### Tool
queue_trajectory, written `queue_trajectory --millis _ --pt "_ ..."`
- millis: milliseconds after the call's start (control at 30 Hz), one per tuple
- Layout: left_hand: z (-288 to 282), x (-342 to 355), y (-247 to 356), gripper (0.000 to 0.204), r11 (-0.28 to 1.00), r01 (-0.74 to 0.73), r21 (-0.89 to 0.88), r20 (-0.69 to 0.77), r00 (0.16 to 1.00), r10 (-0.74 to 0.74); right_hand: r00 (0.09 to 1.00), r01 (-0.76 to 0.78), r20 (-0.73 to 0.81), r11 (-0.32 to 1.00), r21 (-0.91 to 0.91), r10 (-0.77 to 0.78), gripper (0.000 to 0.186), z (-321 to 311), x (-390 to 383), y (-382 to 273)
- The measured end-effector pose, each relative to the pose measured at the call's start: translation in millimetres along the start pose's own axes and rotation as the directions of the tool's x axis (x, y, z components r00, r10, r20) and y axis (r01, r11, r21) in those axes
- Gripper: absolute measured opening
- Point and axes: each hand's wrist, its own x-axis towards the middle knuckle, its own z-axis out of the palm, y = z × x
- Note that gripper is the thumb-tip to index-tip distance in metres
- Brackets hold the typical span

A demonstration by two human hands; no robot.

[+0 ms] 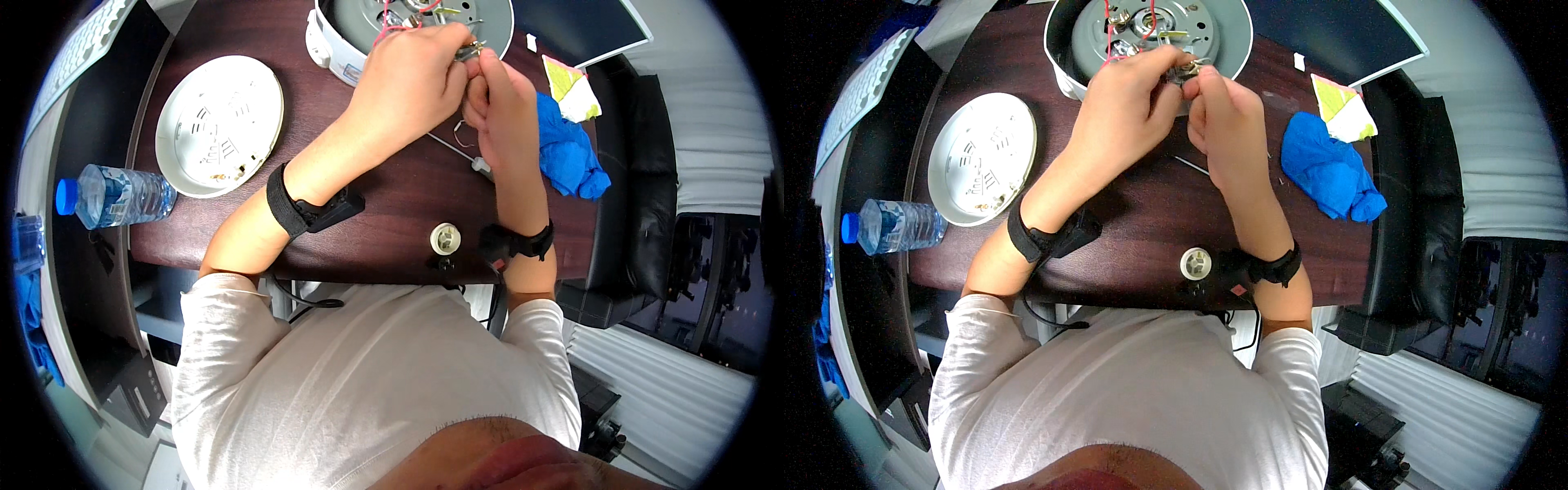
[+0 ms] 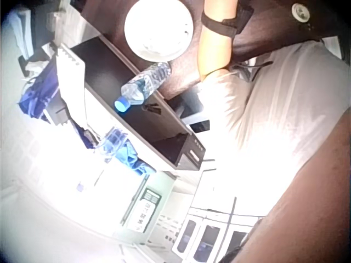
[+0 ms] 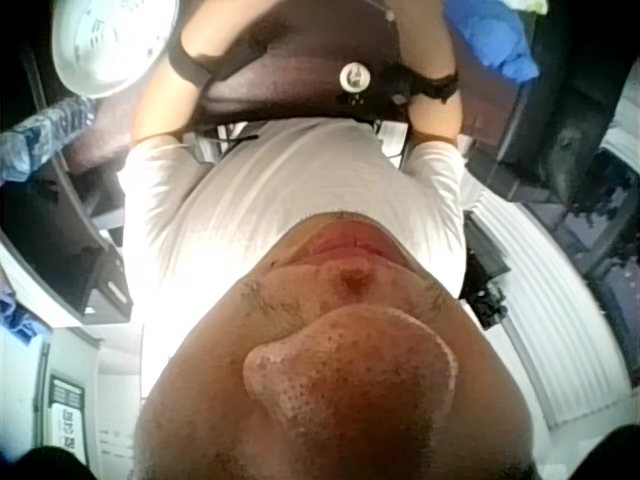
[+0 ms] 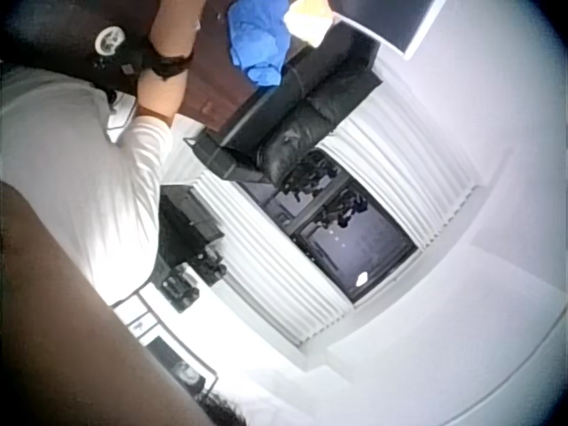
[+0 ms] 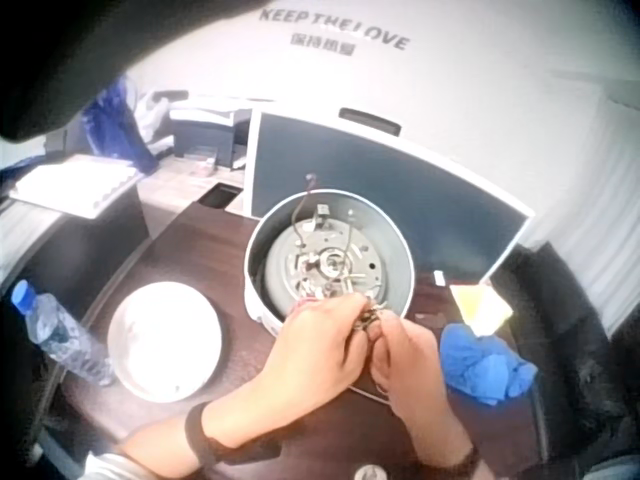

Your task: The person assembles and adjusts small electronic components inside a cylindrical device, using a screwdriver to tighten screws and connecting wires. They handle a small white plastic part and red wires, placing components into the device and securing them.

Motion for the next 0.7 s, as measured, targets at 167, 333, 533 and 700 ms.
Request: queue_trajectory --millis 167,333,533,700 --pt "-2.0 0.2 0.7 0.021 1.000 0.026 0.001 0.019 0.999 -0.026 0.995 -0.076 0.060 0.997 0.028 0.074 0.031 0.9 -2.0 -4.1" --pt "5.6 0.4 -5.5 0.014 0.998 -0.069 -0.012 -0.126 0.990 0.067 0.967 -0.220 0.163 0.962 0.163 0.194 0.035 -4.8 -1.1 -7.4" --pt "2.3 0.9 -0.7 0.011 1.000 -0.001 -0.028 -0.094 0.996 -0.001 0.988 -0.128 0.100 0.989 0.074 0.121 0.039 -2.6 0.7 -2.8" --pt "7.4 0.1 -3.1 0.012 1.000 0.018 0.022 -0.107 0.994 -0.015 0.999 -0.005 0.049 0.999 -0.035 0.007 0.042 -2.3 0.6 2.9"
